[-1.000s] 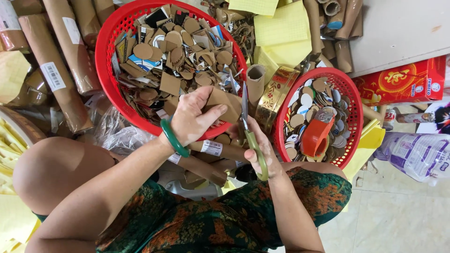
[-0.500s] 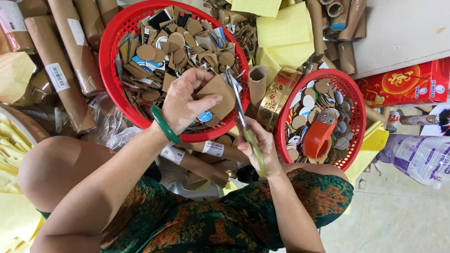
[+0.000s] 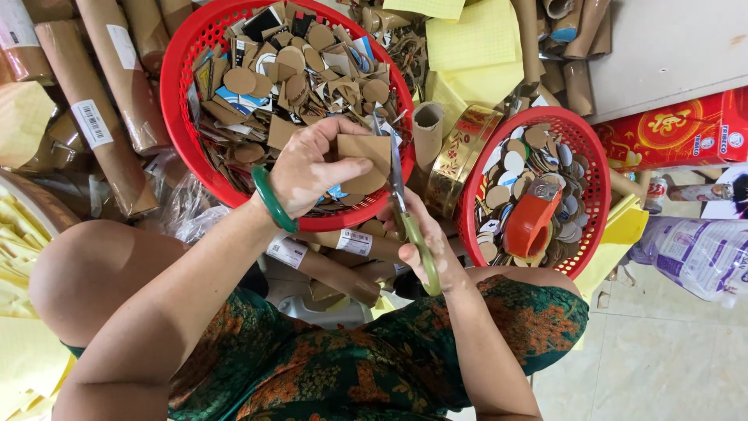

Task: Cutting circular shapes from cardboard pieces using scissors.

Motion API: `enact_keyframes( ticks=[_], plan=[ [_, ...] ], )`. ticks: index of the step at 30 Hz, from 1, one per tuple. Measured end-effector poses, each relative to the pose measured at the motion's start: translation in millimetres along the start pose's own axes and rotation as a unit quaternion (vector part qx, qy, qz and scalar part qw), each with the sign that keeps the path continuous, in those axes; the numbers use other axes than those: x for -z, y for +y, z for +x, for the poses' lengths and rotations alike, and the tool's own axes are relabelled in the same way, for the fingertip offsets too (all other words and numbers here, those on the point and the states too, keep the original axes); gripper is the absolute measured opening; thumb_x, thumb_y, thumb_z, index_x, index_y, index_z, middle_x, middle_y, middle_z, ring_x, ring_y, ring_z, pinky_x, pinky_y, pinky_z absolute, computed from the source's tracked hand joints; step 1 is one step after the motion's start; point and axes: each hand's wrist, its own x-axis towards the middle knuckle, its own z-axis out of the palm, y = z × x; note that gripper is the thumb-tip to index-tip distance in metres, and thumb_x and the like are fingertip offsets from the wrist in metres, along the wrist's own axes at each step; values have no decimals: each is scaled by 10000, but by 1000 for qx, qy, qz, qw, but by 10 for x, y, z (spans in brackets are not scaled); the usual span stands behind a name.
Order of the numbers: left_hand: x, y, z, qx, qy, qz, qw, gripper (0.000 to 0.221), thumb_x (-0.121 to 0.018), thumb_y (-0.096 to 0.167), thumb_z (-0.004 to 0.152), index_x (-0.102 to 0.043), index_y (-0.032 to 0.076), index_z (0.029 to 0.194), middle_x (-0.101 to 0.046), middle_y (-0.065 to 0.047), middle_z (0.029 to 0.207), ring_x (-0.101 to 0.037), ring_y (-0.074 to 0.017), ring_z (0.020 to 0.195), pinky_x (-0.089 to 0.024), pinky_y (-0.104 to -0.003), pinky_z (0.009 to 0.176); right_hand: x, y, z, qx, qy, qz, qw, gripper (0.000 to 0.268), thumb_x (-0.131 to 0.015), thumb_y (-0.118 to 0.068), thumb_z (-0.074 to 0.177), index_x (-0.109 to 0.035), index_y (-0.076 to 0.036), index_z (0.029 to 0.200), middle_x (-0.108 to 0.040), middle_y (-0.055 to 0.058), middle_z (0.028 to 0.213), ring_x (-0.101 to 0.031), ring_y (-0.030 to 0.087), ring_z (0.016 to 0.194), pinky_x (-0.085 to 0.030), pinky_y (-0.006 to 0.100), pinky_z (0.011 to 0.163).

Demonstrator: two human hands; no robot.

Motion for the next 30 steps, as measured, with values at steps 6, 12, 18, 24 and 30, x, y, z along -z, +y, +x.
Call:
enact_keyframes(
  ticks=[6, 12, 18, 24, 30],
  plan=[
    [16, 10, 6, -68, 6, 186, 980, 340, -775, 26, 853, -653, -4, 1169, -745, -57, 1051, -671, -100, 946, -544, -253, 864, -12, -54, -13, -13, 7, -52, 999, 1225, -712, -858, 707, -401, -33, 1557, -567, 41, 1141, -541, 136, 1013, -482, 315, 949],
    [4, 43, 17, -36, 2, 135, 990, 331, -769, 53, 853, -624, 4, 1146, -741, -46, 1043, -688, -92, 947, -575, -251, 858, 6, 91, -46, 3, 21, 58, 998, 1153, -803, -752, 711, -424, -13, 1511, -562, 29, 1046, -518, 119, 905, -447, 270, 824],
    [51, -224, 7, -51, -5, -14, 999, 223, -762, 30, 975, -637, -31, 1149, -740, -93, 1082, -683, -130, 965, -577, -279, 883, 32, 158, -55, 8, 49, 73, 996, 1143, -862, -684, 690, -445, 9, 1498, -570, 18, 994, -507, 98, 875, -419, 240, 774],
    [-158, -191, -75, 0, 22, -83, 996, 262, -700, 71, 962, -660, -3, 1211, -757, -71, 1076, -733, -144, 916, -622, -284, 810, 18, 42, -42, 0, 29, 71, 997, 1156, -840, -693, 730, -409, 8, 1542, -555, 30, 1013, -493, 117, 885, -405, 266, 780],
    [-175, -258, -80, -60, -8, 76, 995, 268, -725, 78, 958, -680, -8, 1208, -766, -81, 1126, -713, -127, 999, -603, -275, 913, -77, -255, -13, 3, 3, -22, 1000, 1157, -662, -880, 754, -413, -19, 1487, -583, 34, 1194, -543, 131, 1068, -443, 311, 967]
  ],
)
